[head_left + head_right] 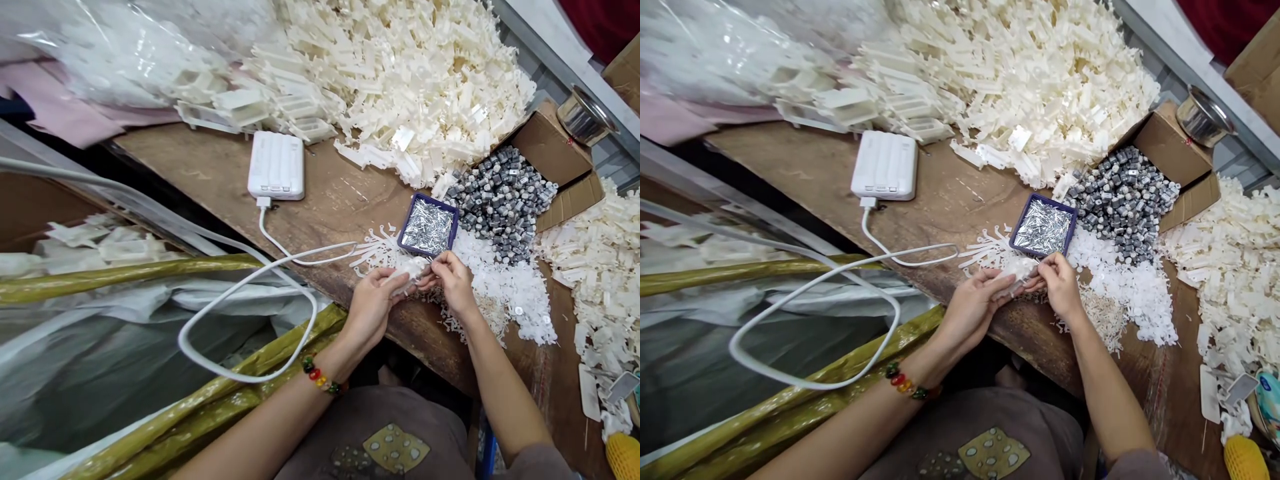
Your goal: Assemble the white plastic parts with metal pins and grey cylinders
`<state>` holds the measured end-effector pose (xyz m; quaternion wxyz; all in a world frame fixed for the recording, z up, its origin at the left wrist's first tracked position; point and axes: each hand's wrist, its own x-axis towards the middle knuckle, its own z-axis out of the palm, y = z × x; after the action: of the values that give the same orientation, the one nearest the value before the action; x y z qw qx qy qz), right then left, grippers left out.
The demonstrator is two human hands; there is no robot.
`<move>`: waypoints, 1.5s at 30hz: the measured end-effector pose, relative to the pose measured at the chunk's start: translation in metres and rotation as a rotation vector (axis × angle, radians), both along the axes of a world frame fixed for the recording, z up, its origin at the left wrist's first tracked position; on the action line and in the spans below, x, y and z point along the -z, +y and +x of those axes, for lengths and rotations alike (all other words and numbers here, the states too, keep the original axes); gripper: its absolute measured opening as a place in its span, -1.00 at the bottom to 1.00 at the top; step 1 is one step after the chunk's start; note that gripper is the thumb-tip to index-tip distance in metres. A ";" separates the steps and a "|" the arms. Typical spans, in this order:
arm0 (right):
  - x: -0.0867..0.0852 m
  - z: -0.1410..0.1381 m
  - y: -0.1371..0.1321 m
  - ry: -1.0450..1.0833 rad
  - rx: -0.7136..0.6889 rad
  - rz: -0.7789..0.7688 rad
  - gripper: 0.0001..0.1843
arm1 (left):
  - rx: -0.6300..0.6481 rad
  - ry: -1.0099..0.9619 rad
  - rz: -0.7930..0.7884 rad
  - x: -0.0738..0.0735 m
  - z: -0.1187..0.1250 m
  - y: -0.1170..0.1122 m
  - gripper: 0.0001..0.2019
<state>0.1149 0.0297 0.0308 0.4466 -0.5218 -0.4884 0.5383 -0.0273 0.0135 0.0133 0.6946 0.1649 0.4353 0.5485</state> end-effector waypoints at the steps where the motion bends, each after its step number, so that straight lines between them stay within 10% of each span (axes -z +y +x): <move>1: 0.003 -0.001 -0.009 0.000 0.029 0.023 -0.82 | 0.069 0.059 0.018 0.002 0.001 -0.003 -0.69; 7: 0.005 0.022 -0.039 -0.052 -0.096 -0.053 -0.83 | 0.596 0.137 0.199 0.015 0.006 -0.018 -0.68; 14: -0.019 0.032 -0.050 -0.758 -0.144 0.179 -0.85 | 0.553 0.371 0.378 0.023 0.007 -0.021 -0.58; 31: -0.030 0.010 -0.056 -1.381 -0.280 0.511 -0.83 | 0.553 0.906 0.587 0.002 0.004 -0.027 -0.70; 41: -0.006 0.011 -0.057 -1.085 -0.148 0.468 -0.82 | 0.630 0.140 0.197 0.017 0.011 -0.026 -0.67; 45: -0.001 0.022 -0.058 -0.965 -0.006 0.390 -0.84 | 0.540 0.136 0.171 0.024 0.011 -0.025 -0.58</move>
<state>0.1368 -0.0284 0.0317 0.2580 -0.6163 -0.7313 0.1368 -0.0163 -0.0114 -0.0105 0.7683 0.3691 0.3735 0.3661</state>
